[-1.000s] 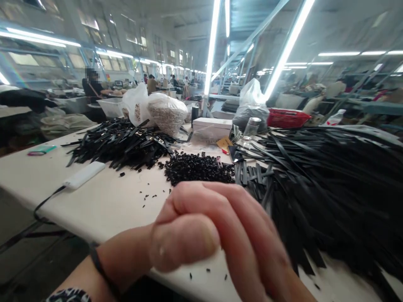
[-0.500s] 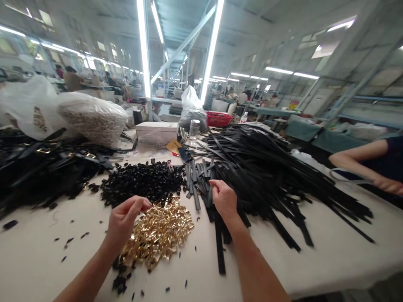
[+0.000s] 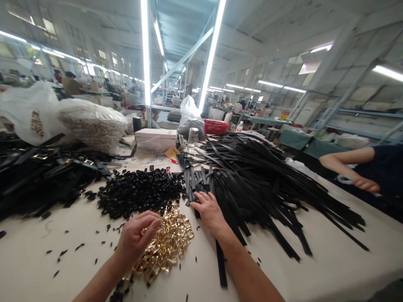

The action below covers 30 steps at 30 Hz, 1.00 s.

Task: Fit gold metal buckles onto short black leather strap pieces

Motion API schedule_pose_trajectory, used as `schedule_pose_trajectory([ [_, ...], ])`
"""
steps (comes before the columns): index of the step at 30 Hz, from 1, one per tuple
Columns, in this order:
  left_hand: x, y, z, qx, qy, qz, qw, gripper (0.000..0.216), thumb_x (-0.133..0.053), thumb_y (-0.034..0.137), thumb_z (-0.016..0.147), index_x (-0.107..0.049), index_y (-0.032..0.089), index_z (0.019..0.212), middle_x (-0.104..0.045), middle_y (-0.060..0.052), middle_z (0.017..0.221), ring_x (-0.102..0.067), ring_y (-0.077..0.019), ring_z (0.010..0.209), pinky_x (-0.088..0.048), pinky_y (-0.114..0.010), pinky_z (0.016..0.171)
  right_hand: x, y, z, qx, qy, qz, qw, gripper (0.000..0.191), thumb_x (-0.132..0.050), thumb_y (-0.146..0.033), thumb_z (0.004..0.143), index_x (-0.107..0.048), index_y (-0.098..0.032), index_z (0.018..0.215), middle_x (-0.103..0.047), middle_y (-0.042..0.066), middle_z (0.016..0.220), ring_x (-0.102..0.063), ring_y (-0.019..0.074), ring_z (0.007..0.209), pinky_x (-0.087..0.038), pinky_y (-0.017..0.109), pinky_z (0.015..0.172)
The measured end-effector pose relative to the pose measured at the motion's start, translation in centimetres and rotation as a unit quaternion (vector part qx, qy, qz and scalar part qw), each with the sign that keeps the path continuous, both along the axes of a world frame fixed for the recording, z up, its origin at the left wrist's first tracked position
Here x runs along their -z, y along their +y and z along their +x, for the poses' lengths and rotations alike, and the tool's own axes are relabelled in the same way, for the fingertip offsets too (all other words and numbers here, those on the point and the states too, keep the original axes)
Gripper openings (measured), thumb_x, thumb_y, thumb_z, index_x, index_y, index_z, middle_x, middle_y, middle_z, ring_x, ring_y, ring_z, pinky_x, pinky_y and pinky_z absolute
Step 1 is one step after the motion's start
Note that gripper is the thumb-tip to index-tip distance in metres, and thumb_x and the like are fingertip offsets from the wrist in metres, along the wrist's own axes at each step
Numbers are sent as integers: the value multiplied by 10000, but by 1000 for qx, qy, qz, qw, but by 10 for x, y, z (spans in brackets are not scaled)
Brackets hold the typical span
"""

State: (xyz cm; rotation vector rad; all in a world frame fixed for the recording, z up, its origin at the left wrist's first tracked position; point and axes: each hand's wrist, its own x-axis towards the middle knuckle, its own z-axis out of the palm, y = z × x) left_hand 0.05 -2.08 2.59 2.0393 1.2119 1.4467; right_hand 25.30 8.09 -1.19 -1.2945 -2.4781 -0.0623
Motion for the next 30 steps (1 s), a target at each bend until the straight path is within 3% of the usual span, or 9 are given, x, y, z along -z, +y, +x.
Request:
schedule_pose_trajectory([
  [3,2,-1,1,12,-4,-17,1000,242,-517,238,908,-665,184,724,-685,-36,761,-636,-144,716,-476,-224,678,3,5,2,-17,-9,23,1000,208,-598,-169,896,-716,-315,985,-631,33,1241,-533,230,1197,-324,506,1066],
  [6,8,0,3,24,-27,-70,997,275,-522,302,911,-667,182,711,-678,-47,767,-619,-160,736,-461,-245,698,-8,-2,0,-41,44,68,996,233,-559,-155,916,-702,-281,1049,-632,50,1238,-571,196,1139,-430,413,1014],
  [9,16,1,7,56,-112,-202,971,354,-520,443,903,-687,174,744,-677,-64,764,-602,-177,724,-457,-265,682,-27,-28,-13,-160,150,139,966,347,-483,-115,939,-614,-255,1228,-580,78,1313,-529,190,1200,-458,369,1009],
  [11,19,2,12,108,-224,-318,915,434,-489,545,891,-708,171,903,-699,-88,840,-620,-195,751,-473,-283,683,-38,-49,-26,-265,229,115,930,375,-470,-109,943,-579,-264,1267,-588,77,1299,-524,192,1211,-459,379,1018],
  [13,20,4,16,148,-352,-397,834,525,-471,602,877,-674,167,1090,-708,-118,941,-646,-219,814,-492,-304,703,-45,-67,-39,-334,325,22,885,368,-479,-108,938,-582,-280,1245,-626,62,1234,-576,180,1145,-487,365,987],
  [16,17,8,16,141,-487,-404,761,535,-559,566,850,-637,153,1182,-707,-124,952,-657,-211,821,-500,-275,670,-49,-77,-46,-348,435,-93,825,357,-501,-85,917,-603,-291,1190,-662,49,1154,-620,182,1076,-503,378,967],
  [21,8,16,3,83,-553,-340,756,409,-742,405,762,-682,140,1068,-693,-69,855,-633,-129,687,-499,-198,600,-52,-70,-36,-345,431,-131,823,326,-541,-79,876,-638,-249,1137,-655,81,1170,-604,236,1106,-473,445,985],
  [27,7,17,-3,46,-546,-340,764,412,-772,381,734,-694,129,1051,-592,13,677,-515,-39,511,-449,-124,503,-58,-76,-37,-334,517,-225,755,214,-476,-155,936,-671,-233,981,-711,69,965,-645,236,1000,-479,472,946],
  [30,8,17,-3,29,-531,-335,778,450,-787,419,705,-699,123,1032,-540,36,616,-477,-27,464,-388,-108,438,-59,-78,-37,-336,523,-245,744,180,-496,-200,938,-675,-222,947,-714,76,930,-643,248,991,-481,481,936],
])
